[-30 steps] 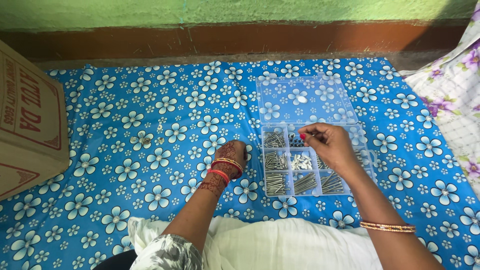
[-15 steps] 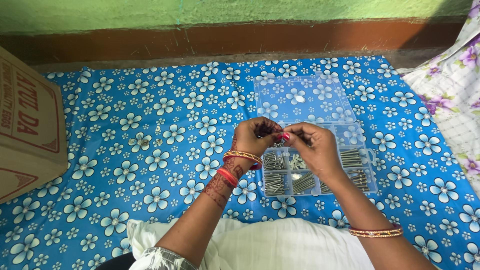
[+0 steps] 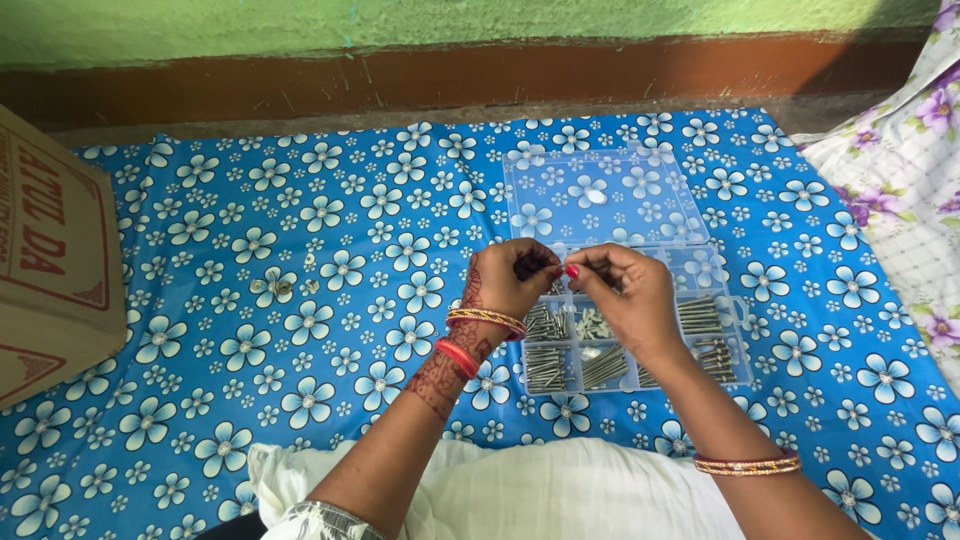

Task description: The person sits on a blue floral mat and repeatedly picks up small metal screws and washers from a clear compartmentalized box. They insert the washers onto the screws by hand and place the assembled pieces into a small pile on the mat.

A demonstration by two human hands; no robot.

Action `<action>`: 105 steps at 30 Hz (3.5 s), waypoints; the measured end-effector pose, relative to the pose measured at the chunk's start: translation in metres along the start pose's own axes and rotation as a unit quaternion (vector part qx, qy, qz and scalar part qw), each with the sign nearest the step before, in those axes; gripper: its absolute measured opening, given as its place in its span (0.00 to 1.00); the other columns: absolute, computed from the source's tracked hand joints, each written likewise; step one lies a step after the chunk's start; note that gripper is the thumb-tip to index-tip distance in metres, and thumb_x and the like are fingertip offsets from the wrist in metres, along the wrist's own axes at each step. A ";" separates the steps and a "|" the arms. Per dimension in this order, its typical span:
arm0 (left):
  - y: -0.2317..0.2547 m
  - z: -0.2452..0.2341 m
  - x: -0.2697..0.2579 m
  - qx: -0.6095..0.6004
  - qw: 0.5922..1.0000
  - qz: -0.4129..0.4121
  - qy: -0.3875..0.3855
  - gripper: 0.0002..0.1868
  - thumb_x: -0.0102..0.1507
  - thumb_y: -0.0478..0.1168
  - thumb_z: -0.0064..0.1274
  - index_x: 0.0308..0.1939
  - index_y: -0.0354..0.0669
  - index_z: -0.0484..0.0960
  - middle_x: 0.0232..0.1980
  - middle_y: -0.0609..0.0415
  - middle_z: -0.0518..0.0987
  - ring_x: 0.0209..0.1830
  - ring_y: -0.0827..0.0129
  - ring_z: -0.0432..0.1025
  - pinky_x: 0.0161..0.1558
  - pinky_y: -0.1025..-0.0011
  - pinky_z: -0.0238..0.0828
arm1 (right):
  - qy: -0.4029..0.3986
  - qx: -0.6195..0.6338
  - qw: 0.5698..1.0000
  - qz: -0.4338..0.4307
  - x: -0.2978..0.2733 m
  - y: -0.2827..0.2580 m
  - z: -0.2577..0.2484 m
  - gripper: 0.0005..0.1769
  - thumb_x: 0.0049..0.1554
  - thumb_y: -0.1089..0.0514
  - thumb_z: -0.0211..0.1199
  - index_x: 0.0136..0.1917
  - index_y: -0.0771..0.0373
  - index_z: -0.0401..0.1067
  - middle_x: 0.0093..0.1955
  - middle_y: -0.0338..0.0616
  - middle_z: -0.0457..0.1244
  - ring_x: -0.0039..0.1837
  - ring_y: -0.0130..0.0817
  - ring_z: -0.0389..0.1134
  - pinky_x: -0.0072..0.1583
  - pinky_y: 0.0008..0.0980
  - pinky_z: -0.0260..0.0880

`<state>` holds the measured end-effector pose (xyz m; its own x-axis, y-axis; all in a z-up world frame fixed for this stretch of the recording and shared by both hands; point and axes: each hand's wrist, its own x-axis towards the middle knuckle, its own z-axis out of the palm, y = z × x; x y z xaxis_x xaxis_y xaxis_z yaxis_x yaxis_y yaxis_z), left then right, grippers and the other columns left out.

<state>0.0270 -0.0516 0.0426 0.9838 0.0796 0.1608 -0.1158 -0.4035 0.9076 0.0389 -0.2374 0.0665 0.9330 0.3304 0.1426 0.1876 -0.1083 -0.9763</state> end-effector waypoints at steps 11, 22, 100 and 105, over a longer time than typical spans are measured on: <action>-0.012 0.006 0.006 -0.122 0.992 -0.037 -0.012 0.05 0.59 0.32 0.63 0.39 0.35 0.87 0.36 0.52 0.88 0.35 0.76 0.83 0.39 0.76 0.83 | -0.004 0.085 0.995 0.042 0.001 0.013 0.003 0.06 0.62 0.67 0.62 0.52 0.71 0.77 0.45 0.45 0.71 0.46 0.28 0.73 0.51 0.26 0.75; -0.016 0.004 0.004 -0.027 0.999 -0.014 -0.015 0.05 0.57 0.33 0.65 0.36 0.40 0.88 0.33 0.55 0.87 0.32 0.76 0.83 0.38 0.77 0.81 | -0.029 0.063 0.997 0.045 0.005 0.032 -0.006 0.08 0.59 0.69 0.63 0.52 0.70 0.77 0.45 0.45 0.72 0.45 0.28 0.73 0.51 0.28 0.78; -0.099 -0.100 -0.034 0.160 0.871 -0.464 0.022 0.16 0.60 0.43 0.61 0.49 0.44 0.86 0.55 0.44 0.83 0.56 0.51 0.78 0.58 0.59 0.76 | -0.313 -0.423 0.819 -0.227 -0.090 0.044 0.160 0.51 0.59 0.33 0.59 0.80 0.65 0.43 0.83 0.52 0.41 0.84 0.45 0.33 0.77 0.58 0.22; -0.107 -0.096 -0.037 0.172 0.884 -0.429 0.076 0.13 0.63 0.45 0.57 0.47 0.43 0.88 0.52 0.42 0.83 0.53 0.49 0.79 0.56 0.57 0.76 | -0.217 -0.490 0.824 -0.185 -0.054 0.055 0.169 0.51 0.59 0.30 0.53 0.81 0.63 0.42 0.84 0.52 0.40 0.85 0.44 0.32 0.78 0.56 0.22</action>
<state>-0.0101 0.0765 -0.0231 0.6570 0.6013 -0.4549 0.7373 -0.3862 0.5543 -0.0527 -0.1028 -0.0224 0.5993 0.7913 0.1216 0.7900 -0.5600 -0.2495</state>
